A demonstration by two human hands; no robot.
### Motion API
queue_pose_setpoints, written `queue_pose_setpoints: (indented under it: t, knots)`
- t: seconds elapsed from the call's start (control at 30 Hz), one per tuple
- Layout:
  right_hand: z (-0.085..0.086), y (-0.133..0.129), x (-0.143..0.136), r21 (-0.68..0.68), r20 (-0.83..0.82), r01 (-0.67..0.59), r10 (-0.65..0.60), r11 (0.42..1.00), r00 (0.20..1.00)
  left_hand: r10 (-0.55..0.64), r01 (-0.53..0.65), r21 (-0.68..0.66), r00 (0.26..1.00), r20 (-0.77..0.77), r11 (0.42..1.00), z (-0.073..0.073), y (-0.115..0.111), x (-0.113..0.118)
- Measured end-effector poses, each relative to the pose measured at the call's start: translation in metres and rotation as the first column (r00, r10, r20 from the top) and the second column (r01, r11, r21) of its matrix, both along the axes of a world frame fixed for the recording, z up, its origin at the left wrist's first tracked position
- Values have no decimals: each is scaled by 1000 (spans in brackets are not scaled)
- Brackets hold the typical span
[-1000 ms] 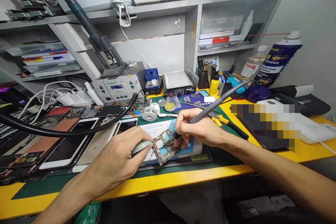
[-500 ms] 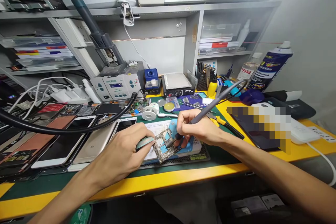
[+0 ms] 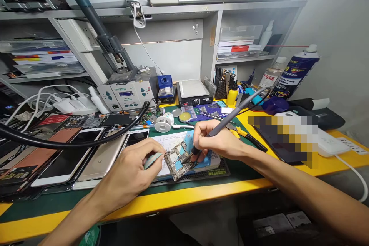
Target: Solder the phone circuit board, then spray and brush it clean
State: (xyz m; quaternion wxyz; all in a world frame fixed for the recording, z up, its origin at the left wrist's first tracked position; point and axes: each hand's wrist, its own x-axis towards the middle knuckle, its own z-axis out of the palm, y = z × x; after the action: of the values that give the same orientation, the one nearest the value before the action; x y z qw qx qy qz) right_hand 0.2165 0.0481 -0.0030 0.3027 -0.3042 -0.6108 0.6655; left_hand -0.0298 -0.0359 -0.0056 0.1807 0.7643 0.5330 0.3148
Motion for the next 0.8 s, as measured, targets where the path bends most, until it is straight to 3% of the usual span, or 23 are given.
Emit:
queue_pose_setpoints:
  t: [0.27,0.43,0.6,0.7,0.8]
  knots:
    - [0,1,2,-16,-14,0,-1,1000,1000,99,-73,-151,981,167,986,6,-1,-3]
    - [1,0,3,-39,-39,33,-34,999,999,220,-113,-300,910,351,947,13,2,-9]
    - [6,0,1,-97,-63,83,-90,992,994,367,-48,-496,735,570,867,14,1,-18]
    - [8,0,0,-125,-66,96,-105,988,992,438,108,-605,592,677,789,15,-1,-23]
    - [8,-1,0,-142,-70,99,-110,985,991,495,270,-630,429,755,728,17,-4,-27]
